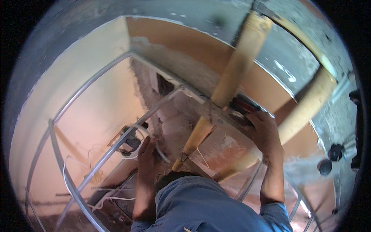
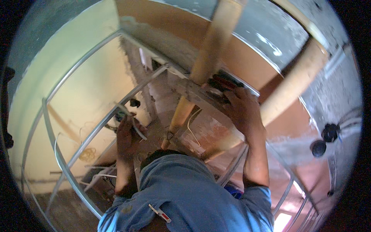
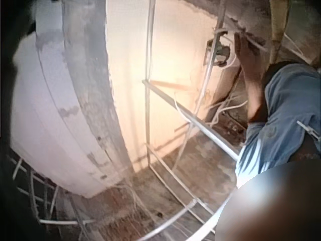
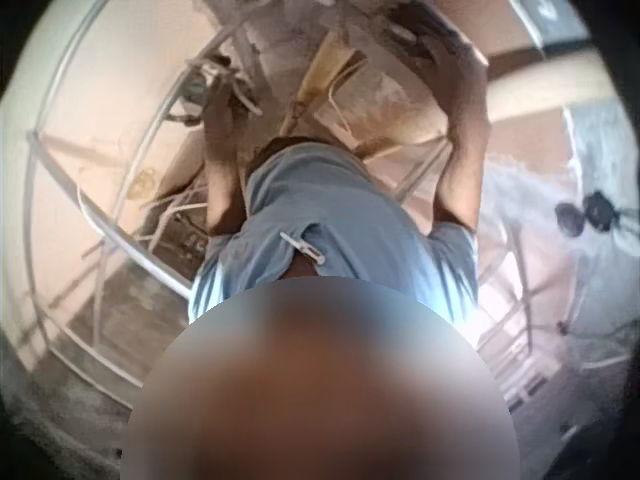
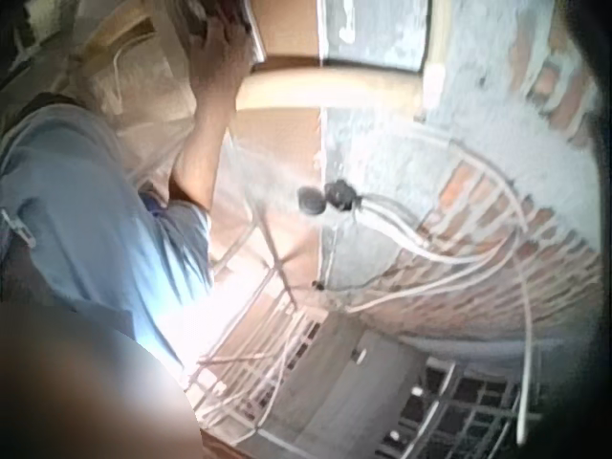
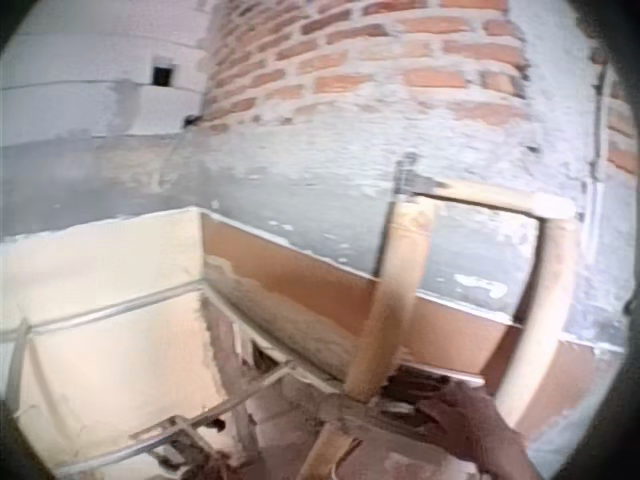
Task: The person strips the ends of white electrical conduits and pulls wires through them, then connects the wires inside a junction box mounted on a brick wall. The person uses wire strippers and pliers to prepare and secure the connections.
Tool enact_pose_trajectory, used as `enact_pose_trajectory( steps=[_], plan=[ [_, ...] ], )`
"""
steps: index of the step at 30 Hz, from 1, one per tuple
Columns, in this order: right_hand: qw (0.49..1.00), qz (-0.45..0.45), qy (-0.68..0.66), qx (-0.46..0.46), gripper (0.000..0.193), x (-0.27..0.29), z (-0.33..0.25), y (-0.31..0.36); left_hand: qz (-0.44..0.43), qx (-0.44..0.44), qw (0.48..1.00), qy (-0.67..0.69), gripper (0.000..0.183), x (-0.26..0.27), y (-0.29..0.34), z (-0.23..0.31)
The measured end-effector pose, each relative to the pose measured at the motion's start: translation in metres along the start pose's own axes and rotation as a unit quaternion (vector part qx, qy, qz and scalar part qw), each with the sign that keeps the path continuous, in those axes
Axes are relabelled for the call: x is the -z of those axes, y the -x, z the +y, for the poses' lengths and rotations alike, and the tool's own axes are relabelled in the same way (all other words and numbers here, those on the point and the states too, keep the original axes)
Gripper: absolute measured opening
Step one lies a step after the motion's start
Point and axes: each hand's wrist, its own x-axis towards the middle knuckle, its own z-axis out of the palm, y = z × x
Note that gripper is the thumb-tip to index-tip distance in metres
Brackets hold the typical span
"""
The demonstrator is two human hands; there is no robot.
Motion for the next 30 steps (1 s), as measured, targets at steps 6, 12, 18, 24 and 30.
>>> enact_pose_trajectory(
  steps=[6, 12, 18, 24, 30],
  plan=[
    [0.927, 0.044, -0.354, 0.117, 0.026, -0.058, -0.095, -0.013, -0.037, -0.039, 0.990, -0.130, 0.029, -0.009, -0.016, -0.010],
    [0.863, -0.121, -0.488, 0.044, 0.030, -0.169, -0.169, -0.042, 0.002, -0.092, 0.995, -0.035, 0.029, -0.008, -0.048, -0.007],
    [0.869, -0.121, -0.479, 0.033, 0.032, -0.187, -0.201, -0.070, -0.001, -0.038, 0.971, 0.235, 0.049, 0.012, -0.122, 0.039],
    [0.830, -0.158, -0.535, -0.001, 0.028, -0.123, -0.179, -0.079, 0.035, 0.018, 0.973, 0.229, 0.047, -0.034, -0.174, 0.070],
    [0.846, -0.391, -0.358, -0.053, 0.039, -0.104, -0.103, 0.009, -0.029, -0.200, 0.940, 0.276, 0.036, -0.020, -0.160, 0.186]
  ],
)
